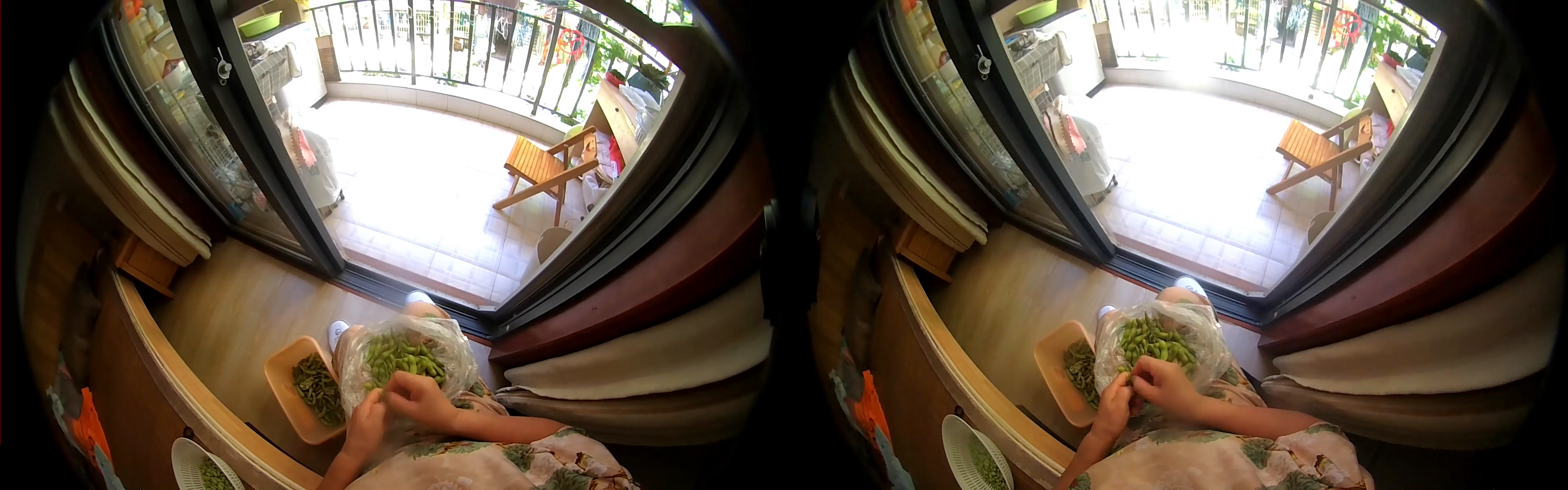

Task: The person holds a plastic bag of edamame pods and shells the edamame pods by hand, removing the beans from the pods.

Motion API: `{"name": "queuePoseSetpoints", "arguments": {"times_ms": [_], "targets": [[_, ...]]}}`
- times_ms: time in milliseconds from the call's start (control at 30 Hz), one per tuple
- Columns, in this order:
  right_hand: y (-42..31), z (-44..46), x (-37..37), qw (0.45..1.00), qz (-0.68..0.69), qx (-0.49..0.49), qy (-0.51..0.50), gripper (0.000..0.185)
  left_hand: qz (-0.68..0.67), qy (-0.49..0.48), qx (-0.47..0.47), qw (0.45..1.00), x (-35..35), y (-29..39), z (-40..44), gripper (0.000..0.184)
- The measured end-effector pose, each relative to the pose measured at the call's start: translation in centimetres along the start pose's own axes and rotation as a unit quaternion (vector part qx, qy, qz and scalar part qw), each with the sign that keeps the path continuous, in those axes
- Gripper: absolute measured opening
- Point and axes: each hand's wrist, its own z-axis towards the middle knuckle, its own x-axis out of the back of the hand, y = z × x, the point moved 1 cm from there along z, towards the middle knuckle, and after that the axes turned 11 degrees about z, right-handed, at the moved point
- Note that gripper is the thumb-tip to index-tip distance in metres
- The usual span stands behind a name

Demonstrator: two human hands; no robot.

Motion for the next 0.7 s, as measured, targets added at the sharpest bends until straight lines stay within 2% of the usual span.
{"name": "queuePoseSetpoints", "arguments": {"times_ms": [67, 233, 467, 700], "targets": [[-0.6, -0.2, -0.4, 0.997, -0.057, 0.061, -0.004, 0.007, -0.016, -0.002, 0.024, 1.0, 0.3, -0.7, 0.2, 0.03], [-1.0, -0.2, -0.7, 0.992, -0.076, 0.096, 0.006, 0.007, 0.001, 0.005, 0.027, 1.0, 0.6, -1.2, 0.4, 0.034], [-0.2, -0.1, -0.8, 0.971, -0.151, 0.188, -0.002, 0.006, -0.046, -0.016, 0.006, 0.999, 0.6, -1.0, 0.5, 0.03], [-0.5, -0.1, -0.8, 0.978, -0.137, 0.157, 0.022, 0.006, -0.054, -0.032, 0.015, 0.998, 0.6, -0.2, 0.4, 0.029]]}}
